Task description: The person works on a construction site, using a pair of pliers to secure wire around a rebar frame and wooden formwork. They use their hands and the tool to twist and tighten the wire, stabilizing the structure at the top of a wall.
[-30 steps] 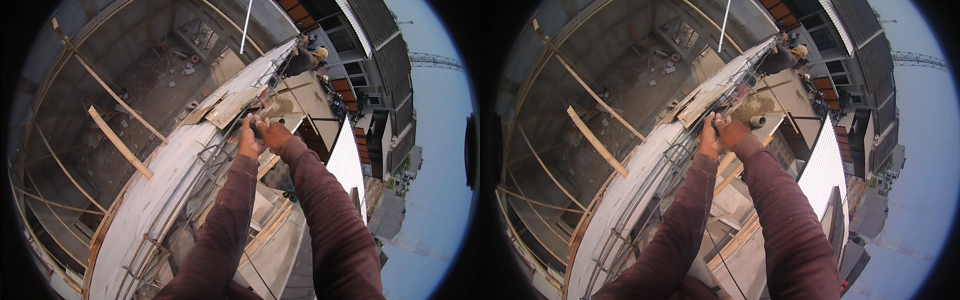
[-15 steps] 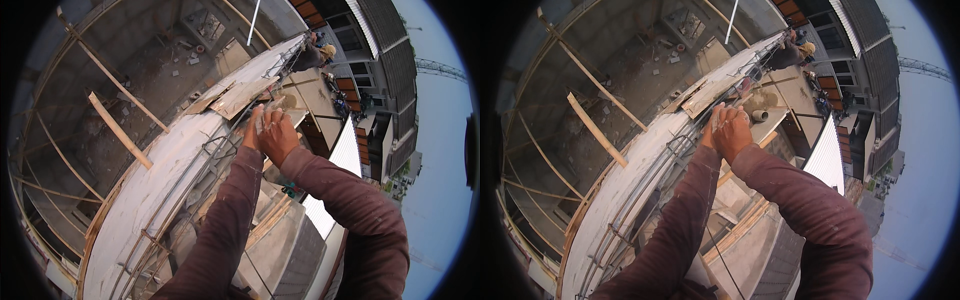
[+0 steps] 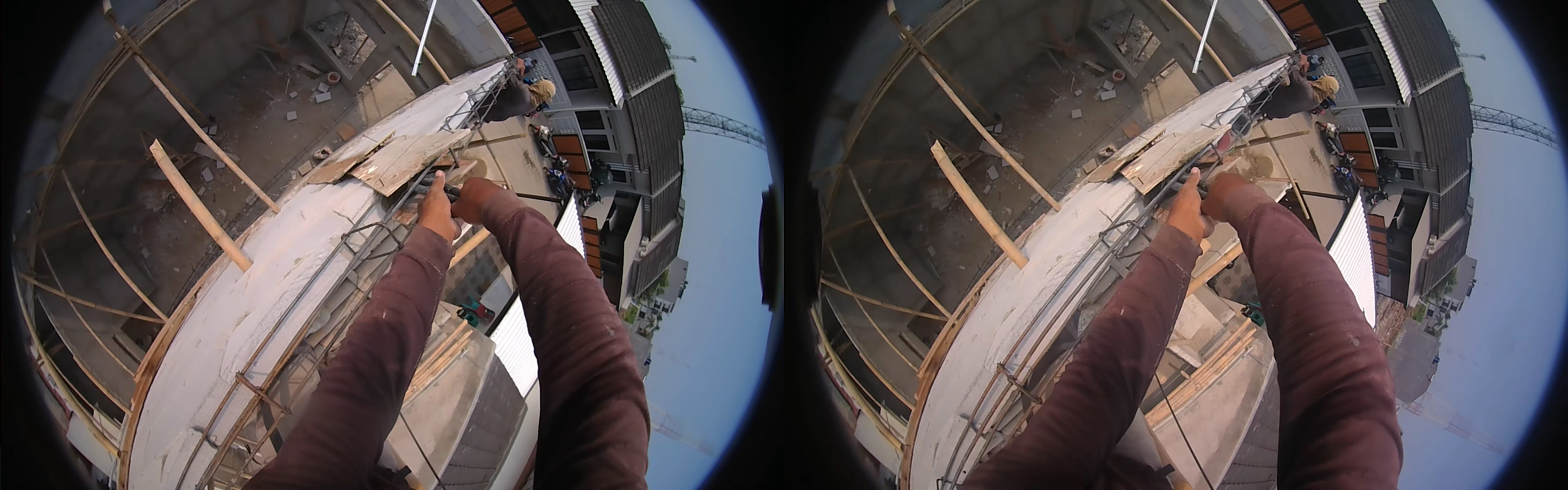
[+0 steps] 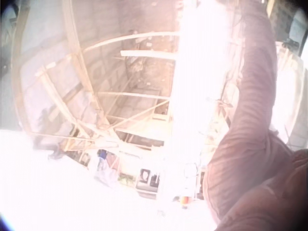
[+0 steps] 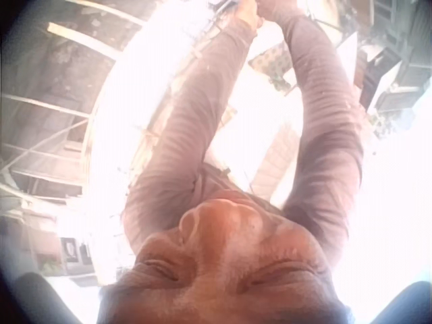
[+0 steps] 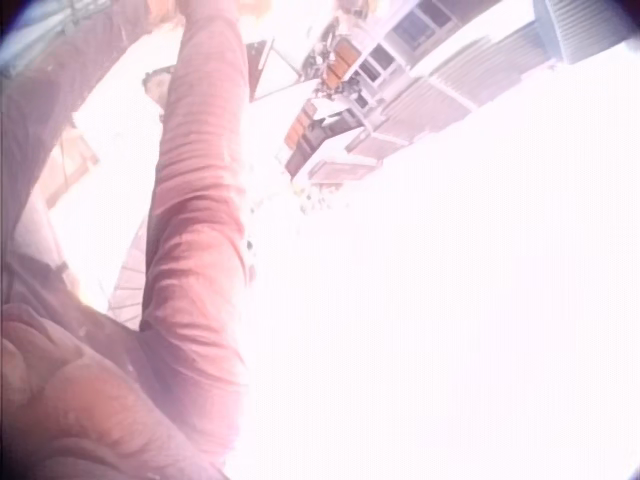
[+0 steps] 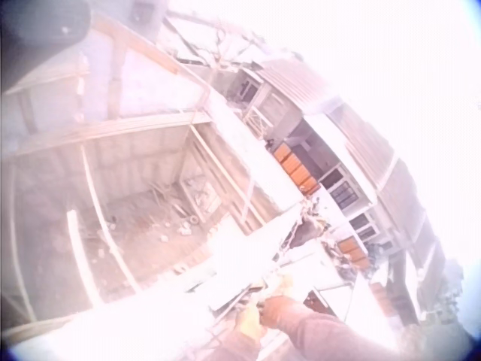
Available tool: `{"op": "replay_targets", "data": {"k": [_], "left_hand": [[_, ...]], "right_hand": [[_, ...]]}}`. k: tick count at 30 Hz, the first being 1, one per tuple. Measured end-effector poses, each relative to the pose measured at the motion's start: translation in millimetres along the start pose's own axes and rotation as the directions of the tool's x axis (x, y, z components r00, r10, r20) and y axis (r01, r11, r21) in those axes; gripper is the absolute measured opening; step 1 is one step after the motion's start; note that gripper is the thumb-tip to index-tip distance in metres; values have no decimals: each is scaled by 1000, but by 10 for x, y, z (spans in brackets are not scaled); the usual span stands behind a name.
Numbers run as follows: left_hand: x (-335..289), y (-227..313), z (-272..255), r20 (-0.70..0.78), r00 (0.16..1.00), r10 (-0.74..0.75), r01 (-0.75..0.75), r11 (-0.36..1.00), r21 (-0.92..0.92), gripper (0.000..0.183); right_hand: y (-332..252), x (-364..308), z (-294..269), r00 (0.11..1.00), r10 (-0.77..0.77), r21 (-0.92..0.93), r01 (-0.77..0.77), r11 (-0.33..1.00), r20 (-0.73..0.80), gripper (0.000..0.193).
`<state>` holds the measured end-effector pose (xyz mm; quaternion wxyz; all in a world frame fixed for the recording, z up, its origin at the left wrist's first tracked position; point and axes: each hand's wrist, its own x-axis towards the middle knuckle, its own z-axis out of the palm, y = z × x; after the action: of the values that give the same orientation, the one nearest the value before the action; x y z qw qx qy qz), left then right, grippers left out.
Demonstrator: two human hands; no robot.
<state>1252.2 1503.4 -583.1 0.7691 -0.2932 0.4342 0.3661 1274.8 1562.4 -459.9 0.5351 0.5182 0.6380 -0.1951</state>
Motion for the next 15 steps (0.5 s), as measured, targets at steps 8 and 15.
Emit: {"op": "replay_targets", "data": {"k": [8, 15], "left_hand": [[-97, -206, -16, 457, 886, -82, 247, 917, -313, 66], [-23, -108, -104, 318, 943, -101, 154, 977, -145, 78]], "right_hand": [[435, 69, 316, 950, -110, 824, -192, 533, 293, 35], [-234, -310, 181, 955, 110, 162, -66, 984, -276, 35]]}}
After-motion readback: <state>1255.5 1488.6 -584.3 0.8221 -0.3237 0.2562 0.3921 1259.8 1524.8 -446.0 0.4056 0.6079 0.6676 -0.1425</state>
